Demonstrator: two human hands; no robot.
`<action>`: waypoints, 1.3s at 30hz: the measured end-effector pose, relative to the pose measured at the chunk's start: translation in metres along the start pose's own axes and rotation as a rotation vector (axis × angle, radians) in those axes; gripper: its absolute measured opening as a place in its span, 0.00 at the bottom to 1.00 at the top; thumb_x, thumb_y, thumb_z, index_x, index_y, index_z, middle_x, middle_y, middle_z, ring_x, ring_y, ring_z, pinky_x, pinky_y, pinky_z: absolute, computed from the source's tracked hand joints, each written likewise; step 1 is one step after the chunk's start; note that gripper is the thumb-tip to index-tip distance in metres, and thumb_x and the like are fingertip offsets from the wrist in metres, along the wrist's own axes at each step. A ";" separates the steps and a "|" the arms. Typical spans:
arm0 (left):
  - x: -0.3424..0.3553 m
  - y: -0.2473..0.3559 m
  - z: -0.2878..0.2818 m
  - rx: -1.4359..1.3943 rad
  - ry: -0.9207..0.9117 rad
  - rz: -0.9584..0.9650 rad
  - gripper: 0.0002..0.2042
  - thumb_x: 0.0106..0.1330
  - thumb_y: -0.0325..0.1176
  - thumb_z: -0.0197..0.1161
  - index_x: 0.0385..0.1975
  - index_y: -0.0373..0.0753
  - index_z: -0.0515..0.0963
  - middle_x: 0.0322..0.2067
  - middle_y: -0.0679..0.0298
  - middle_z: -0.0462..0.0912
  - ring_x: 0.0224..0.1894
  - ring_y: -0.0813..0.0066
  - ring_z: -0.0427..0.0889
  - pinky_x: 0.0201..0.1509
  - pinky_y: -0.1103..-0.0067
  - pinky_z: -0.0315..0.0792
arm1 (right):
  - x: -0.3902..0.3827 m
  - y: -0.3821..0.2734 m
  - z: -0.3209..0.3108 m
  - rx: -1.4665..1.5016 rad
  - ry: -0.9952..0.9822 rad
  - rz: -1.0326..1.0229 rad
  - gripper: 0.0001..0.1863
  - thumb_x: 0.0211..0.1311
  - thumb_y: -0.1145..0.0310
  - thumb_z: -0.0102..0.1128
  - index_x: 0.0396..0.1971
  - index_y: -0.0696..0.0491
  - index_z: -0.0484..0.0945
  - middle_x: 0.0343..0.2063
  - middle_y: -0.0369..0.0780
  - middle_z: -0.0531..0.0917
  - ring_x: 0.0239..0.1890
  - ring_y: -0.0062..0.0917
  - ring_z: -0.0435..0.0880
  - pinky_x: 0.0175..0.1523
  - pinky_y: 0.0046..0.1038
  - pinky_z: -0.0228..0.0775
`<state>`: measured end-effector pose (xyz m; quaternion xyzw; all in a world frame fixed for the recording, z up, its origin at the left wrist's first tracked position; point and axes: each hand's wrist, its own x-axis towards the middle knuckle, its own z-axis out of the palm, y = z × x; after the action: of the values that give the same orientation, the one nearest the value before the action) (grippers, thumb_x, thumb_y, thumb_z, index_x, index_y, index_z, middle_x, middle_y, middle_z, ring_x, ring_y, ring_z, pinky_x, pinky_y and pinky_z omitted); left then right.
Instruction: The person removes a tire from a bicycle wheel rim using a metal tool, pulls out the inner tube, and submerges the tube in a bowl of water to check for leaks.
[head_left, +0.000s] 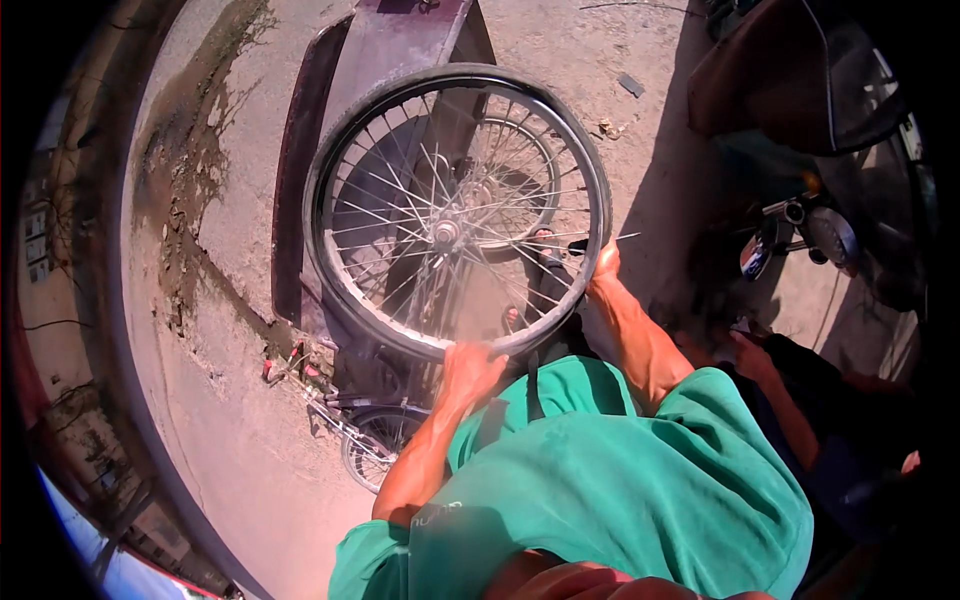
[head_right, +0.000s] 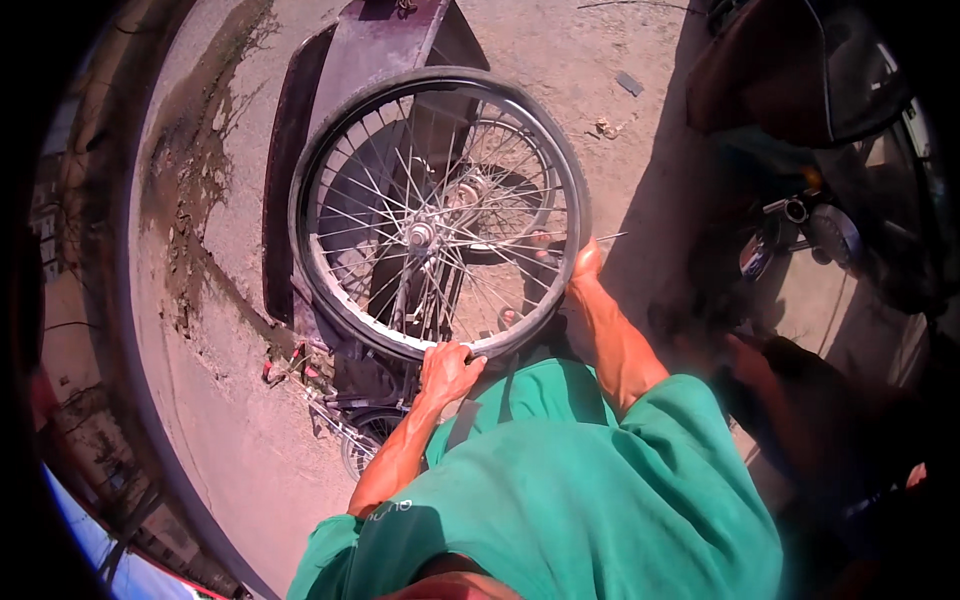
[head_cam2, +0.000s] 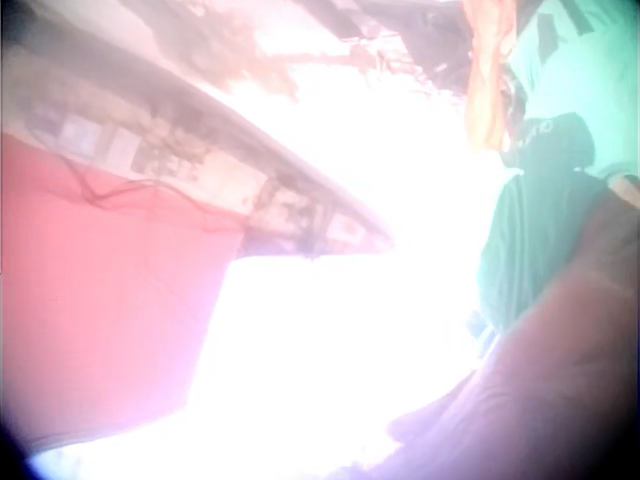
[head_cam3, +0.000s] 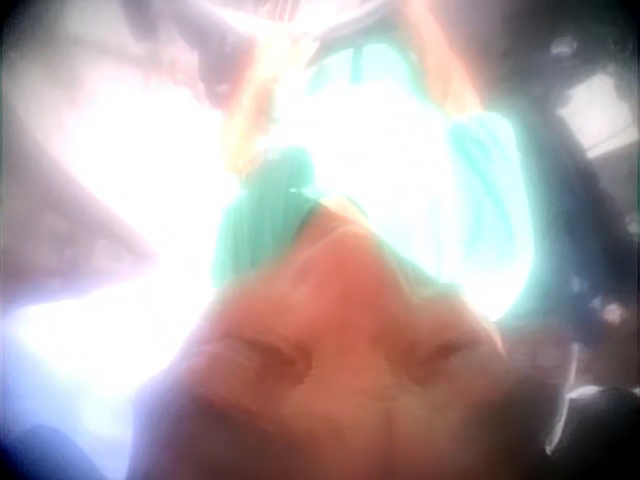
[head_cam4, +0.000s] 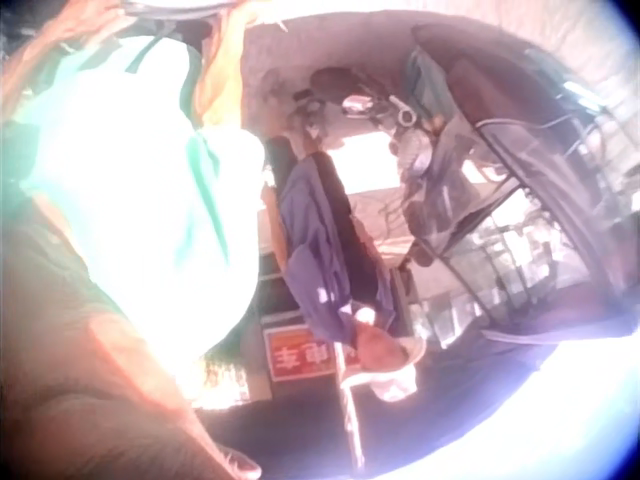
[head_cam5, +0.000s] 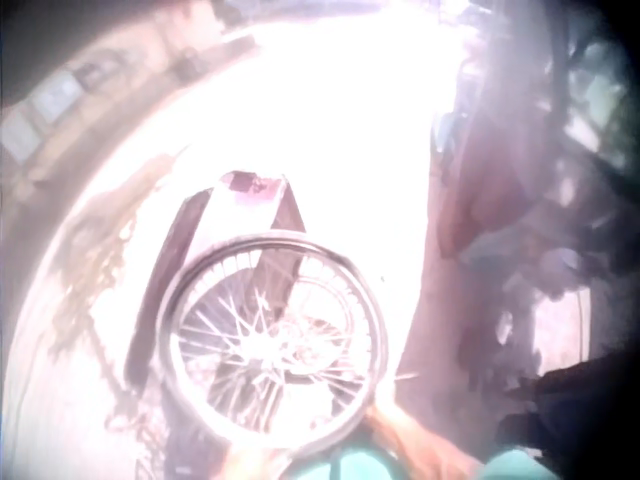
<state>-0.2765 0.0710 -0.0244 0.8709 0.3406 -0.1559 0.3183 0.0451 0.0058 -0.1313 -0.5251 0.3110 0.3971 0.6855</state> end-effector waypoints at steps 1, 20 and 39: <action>0.000 0.001 0.000 0.018 -0.005 -0.002 0.20 0.65 0.50 0.68 0.33 0.35 0.88 0.36 0.50 0.86 0.45 0.50 0.82 0.52 0.58 0.70 | 0.002 0.001 -0.003 -0.011 -0.026 0.035 0.26 0.76 0.47 0.48 0.47 0.59 0.76 0.38 0.53 0.82 0.32 0.49 0.87 0.31 0.48 0.87; -0.034 -0.023 -0.032 0.060 -0.044 0.077 0.18 0.66 0.45 0.70 0.25 0.34 0.85 0.29 0.53 0.82 0.40 0.51 0.81 0.46 0.57 0.70 | -0.046 0.029 -0.021 0.049 0.011 0.090 0.17 0.76 0.51 0.53 0.38 0.49 0.80 0.33 0.39 0.82 0.32 0.36 0.82 0.38 0.42 0.82; -0.037 0.021 -0.014 -0.099 0.115 0.081 0.23 0.65 0.51 0.68 0.32 0.30 0.86 0.34 0.47 0.84 0.42 0.46 0.81 0.52 0.57 0.71 | -0.057 0.029 -0.028 -0.054 0.062 0.111 0.20 0.75 0.51 0.51 0.41 0.52 0.82 0.37 0.44 0.86 0.34 0.36 0.83 0.39 0.41 0.80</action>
<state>-0.2879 0.0501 0.0133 0.8745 0.3303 -0.0757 0.3470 -0.0085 -0.0298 -0.1037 -0.5374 0.3499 0.4262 0.6381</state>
